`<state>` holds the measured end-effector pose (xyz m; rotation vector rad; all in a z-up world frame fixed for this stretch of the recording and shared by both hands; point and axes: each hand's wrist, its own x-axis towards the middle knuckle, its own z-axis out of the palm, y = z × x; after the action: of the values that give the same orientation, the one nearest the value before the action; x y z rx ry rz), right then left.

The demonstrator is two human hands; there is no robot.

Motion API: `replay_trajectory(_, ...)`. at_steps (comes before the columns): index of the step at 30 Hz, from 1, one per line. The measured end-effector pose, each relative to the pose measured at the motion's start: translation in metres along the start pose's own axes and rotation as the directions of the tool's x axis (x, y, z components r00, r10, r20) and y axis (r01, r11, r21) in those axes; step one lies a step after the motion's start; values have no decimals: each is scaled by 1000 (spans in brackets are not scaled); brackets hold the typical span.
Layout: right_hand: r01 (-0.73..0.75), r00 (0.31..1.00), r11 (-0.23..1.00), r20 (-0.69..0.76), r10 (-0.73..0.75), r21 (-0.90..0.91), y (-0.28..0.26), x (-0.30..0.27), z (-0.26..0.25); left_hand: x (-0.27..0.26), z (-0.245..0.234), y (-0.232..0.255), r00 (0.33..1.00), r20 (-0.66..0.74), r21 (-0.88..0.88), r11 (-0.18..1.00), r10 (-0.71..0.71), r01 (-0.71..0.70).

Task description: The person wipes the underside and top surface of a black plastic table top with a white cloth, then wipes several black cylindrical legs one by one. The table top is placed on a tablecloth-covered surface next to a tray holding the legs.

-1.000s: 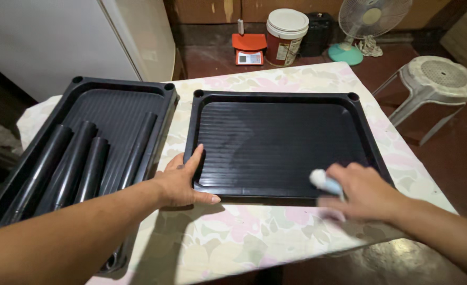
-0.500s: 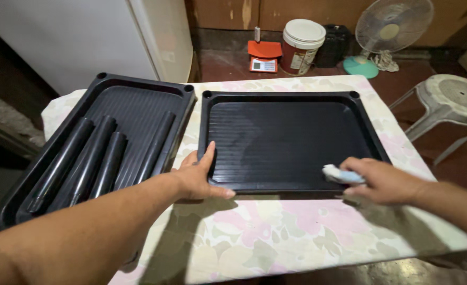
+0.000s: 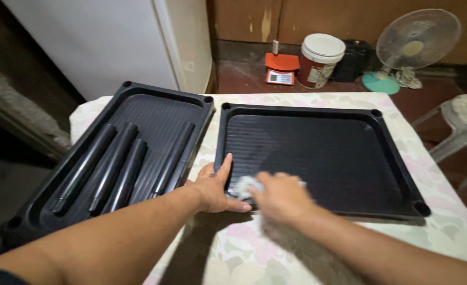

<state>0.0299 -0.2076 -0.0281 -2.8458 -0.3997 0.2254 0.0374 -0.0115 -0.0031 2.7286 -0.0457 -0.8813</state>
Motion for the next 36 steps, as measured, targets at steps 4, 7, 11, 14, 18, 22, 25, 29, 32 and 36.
replay_trajectory(4,31,999,999,41,-33,44,16,-6,11,-1,-1,-1,999,23,4,1000,-25,25)
replay_trajectory(7,-38,999,999,-16,38,-19,96,-36,-10,0,0,-2,999,28,-50,999,-19,20)
replay_trajectory(11,-135,925,790,209,317,-598,196,-65,-67,6,1,-5,1000,16,-58,998,8,-7)
replay_trajectory(14,73,951,622,242,193,-780,213,-61,-54,13,10,-12,1000,-25,-131,991,18,-21)
replay_trajectory(18,-364,898,903,173,406,-228,157,-35,-5,22,24,-17,992,-122,-277,959,25,-58)
replay_trajectory(22,-87,986,993,153,73,85,73,12,-6,27,31,-21,990,-140,-346,935,30,-77)
replay_trajectory(25,-5,1000,970,-21,11,245,39,53,-38,31,35,-32,986,-151,-396,909,75,-130)
replay_trajectory(29,-28,993,997,120,20,66,14,68,-22,38,40,-37,983,-152,-425,892,99,-156)
replay_trajectory(32,570,813,818,-189,-551,70,2,56,16,41,38,-40,984,-144,-366,918,108,-155)
replay_trajectory(36,561,821,825,-80,-565,-63,0,65,30,40,36,-36,990,-106,-303,945,96,-124)
